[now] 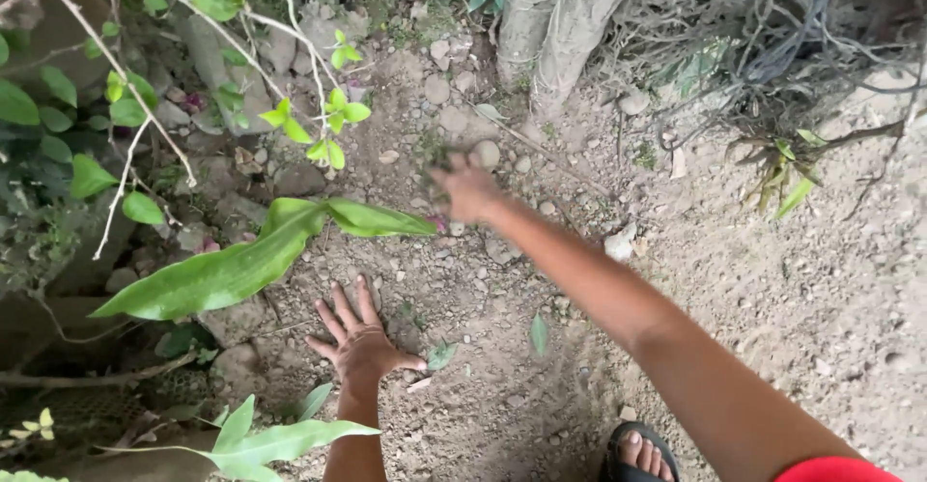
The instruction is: Pulling weeds and clearing debris from a garden bed by hand.
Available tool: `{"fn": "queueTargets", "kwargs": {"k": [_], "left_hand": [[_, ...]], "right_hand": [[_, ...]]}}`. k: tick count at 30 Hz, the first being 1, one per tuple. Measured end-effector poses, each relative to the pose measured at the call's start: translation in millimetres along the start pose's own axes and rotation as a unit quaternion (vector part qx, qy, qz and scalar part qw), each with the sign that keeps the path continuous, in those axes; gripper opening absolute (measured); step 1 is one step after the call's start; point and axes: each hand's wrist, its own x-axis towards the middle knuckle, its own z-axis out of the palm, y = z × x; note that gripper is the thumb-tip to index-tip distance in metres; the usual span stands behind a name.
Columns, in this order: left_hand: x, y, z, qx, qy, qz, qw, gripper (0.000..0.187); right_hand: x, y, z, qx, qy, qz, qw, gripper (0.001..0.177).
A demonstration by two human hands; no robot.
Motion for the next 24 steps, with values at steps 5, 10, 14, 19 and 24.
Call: {"fn": "queueTargets", "kwargs": {"k": [5,10,14,19,24], "left_hand": [[4,-3,7,-0.038,0.025,0.01,0.999,0.185],[2,-4,9,-0.043,0.042,0.023,0.998,0.18],[0,-5,9,-0.043,0.037,0.029,0.998,0.18],[1,-3,8,-0.041,0.039,0.018,0.998,0.18],[1,-3,8,-0.035,0.036,0.019,0.999,0.181]], "right_hand": [[-14,20,42,-0.142,0.014,-0.095,0.985,0.058],[25,56,4,-0.026,0.106,-0.089,0.99,0.05],[15,68,2,0.2,0.122,-0.03,0.972,0.045],[1,39,40,-0.099,0.082,-0.157,0.979,0.064],[-16,21,89,-0.331,0.008,-0.191,0.924,0.066]]}}
